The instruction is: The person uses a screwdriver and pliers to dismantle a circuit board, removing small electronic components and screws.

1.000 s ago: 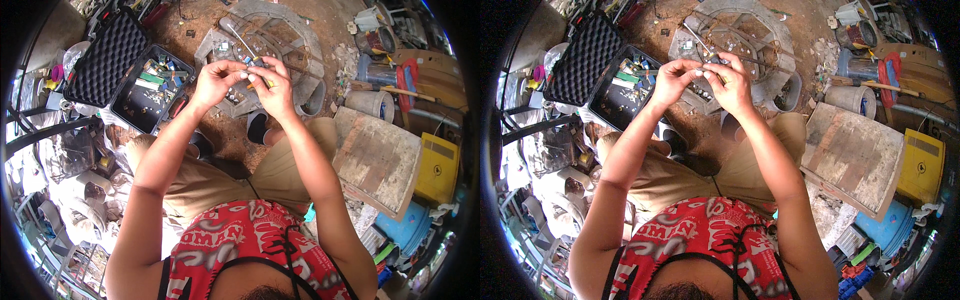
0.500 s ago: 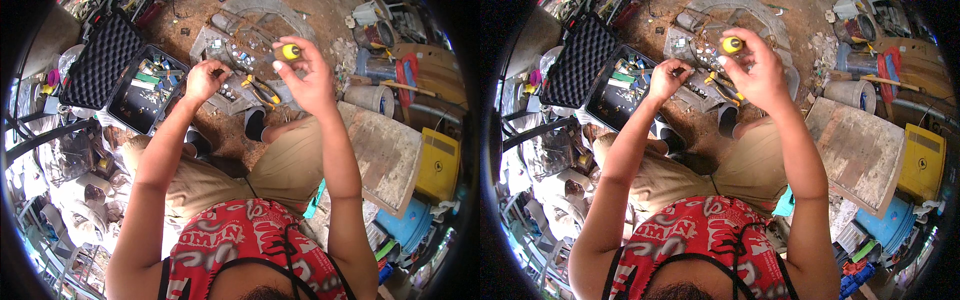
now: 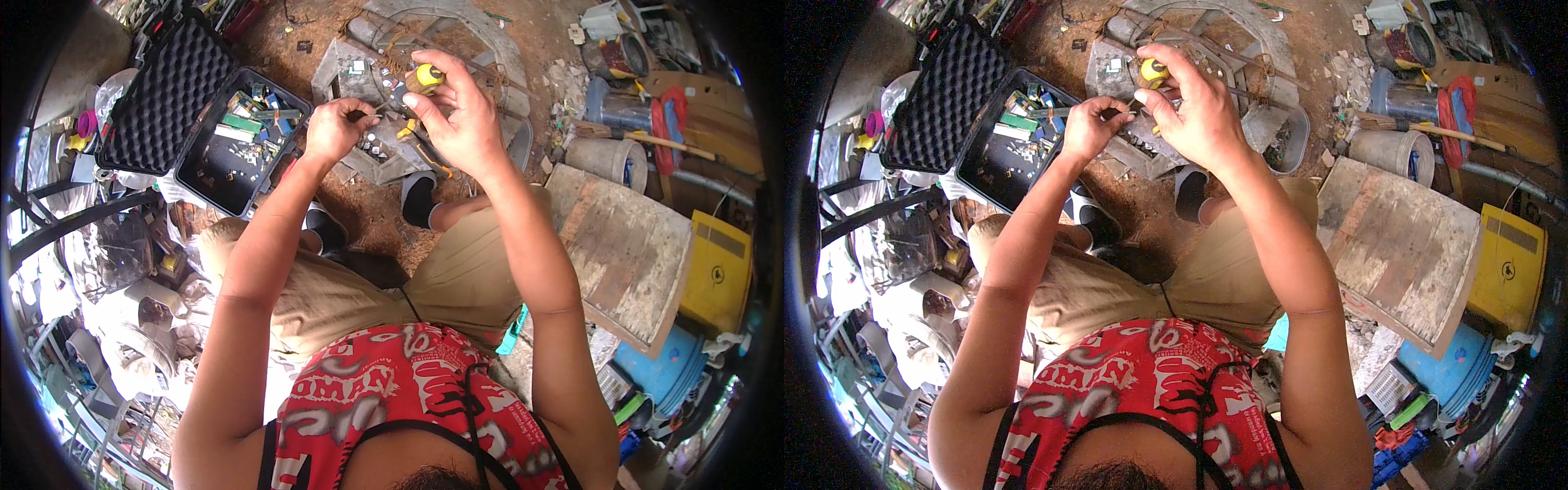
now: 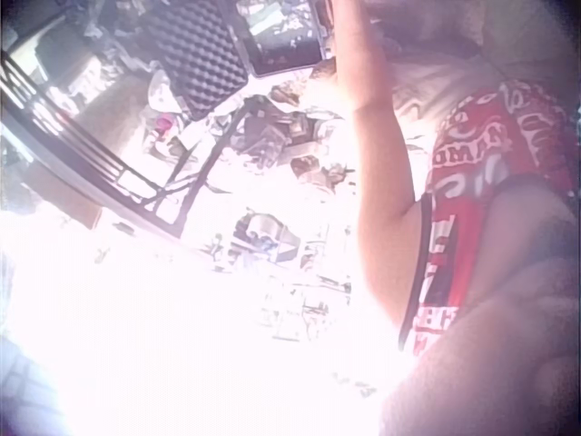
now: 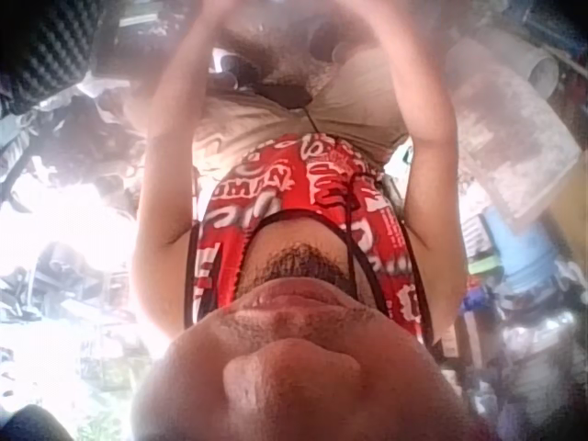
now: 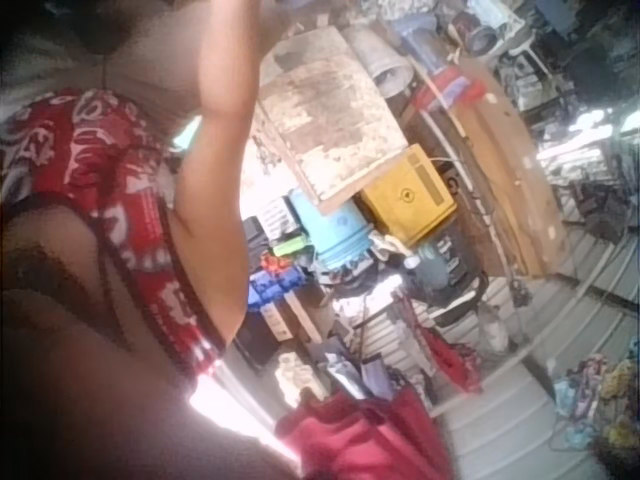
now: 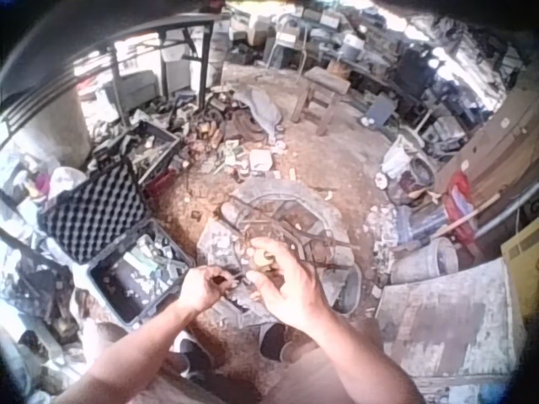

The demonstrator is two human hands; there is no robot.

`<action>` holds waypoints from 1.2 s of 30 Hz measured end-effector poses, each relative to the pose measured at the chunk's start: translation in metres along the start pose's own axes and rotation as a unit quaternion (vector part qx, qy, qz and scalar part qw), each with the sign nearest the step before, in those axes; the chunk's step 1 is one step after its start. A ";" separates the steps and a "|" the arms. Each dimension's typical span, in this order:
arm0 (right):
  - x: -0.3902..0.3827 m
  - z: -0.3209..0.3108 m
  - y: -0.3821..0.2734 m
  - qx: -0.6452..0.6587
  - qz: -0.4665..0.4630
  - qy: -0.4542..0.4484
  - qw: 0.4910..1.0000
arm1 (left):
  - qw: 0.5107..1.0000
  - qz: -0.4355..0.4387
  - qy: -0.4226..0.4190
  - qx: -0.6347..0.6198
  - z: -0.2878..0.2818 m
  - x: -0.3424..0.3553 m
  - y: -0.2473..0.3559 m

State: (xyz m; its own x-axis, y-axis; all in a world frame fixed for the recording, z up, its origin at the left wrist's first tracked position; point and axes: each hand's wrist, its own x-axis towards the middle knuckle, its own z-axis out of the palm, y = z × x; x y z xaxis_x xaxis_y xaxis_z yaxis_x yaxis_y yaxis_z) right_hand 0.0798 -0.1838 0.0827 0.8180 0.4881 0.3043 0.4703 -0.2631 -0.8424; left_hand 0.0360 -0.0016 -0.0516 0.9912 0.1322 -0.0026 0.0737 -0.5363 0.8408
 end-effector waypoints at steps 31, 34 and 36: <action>0.018 0.008 -0.007 -0.054 0.038 -0.037 0.997 | 0.992 0.103 0.068 0.008 0.002 0.001 -0.004; 0.020 0.008 -0.005 -0.075 0.039 -0.037 0.996 | 0.997 0.071 0.040 0.001 0.000 0.001 0.002; 0.021 0.009 -0.008 -0.102 0.029 -0.051 0.993 | 0.998 0.060 0.025 -0.004 -0.001 0.002 0.000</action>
State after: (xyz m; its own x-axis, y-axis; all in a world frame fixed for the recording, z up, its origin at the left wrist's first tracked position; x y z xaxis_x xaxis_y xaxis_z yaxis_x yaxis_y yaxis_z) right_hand 0.0905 -0.1636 0.0917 0.8130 0.5457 0.2031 0.4892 -0.4511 -0.7465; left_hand 0.0382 -0.0003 -0.0508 0.9862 0.1078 0.1255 -0.0470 -0.5446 0.8374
